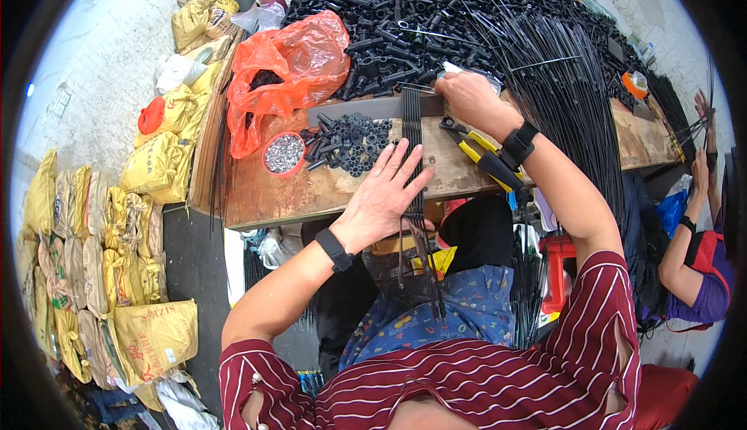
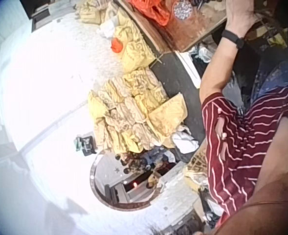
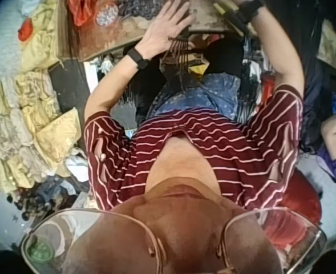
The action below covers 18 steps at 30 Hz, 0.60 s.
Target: The recorder is assembling small black umbrella-like frame components by attaching black plastic pieces to metal rods and trimming excess material.
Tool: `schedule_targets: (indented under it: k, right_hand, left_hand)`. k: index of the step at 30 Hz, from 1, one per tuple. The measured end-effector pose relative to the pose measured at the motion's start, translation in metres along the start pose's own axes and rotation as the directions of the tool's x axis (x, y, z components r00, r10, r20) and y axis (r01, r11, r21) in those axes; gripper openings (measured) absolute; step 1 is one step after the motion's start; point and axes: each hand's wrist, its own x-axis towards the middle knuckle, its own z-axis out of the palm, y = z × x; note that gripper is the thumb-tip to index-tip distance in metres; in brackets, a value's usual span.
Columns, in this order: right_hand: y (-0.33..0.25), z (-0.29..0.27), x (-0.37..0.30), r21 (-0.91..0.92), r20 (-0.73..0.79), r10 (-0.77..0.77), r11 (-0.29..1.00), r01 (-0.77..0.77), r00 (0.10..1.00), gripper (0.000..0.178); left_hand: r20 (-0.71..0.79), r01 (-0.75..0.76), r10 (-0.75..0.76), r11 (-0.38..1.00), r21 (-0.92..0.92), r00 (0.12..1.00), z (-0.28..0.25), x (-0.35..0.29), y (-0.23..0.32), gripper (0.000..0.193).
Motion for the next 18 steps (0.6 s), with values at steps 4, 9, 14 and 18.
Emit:
schedule_targets:
  k: [4,9,14,18]
  right_hand:
    - [0.0035,0.0069,0.0028,0.138,-0.034,-0.018,0.99,0.022,0.999,0.014]
    - [0.0054,0.0035,0.0053,0.152,-0.009,-0.012,0.988,0.013,1.0,0.014]
    - [0.0,0.0041,0.0023,0.083,0.01,0.009,0.996,-0.01,1.0,0.012]
    - [-0.0038,0.0033,0.0005,0.052,-0.011,-0.013,0.999,0.013,1.0,0.01]
  left_hand:
    - [0.005,-0.007,0.007,1.0,-0.001,1.0,0.0003,-0.0003,-0.0016,0.087]
    - [-0.012,0.009,-0.009,1.0,-0.028,1.0,-0.0004,-0.001,-0.0004,0.089]
    - [-0.019,0.022,-0.023,0.998,-0.055,1.0,-0.0016,-0.0013,0.002,0.088]
    - [-0.011,0.03,-0.03,0.999,-0.03,0.999,-0.0032,-0.0037,0.0027,0.088]
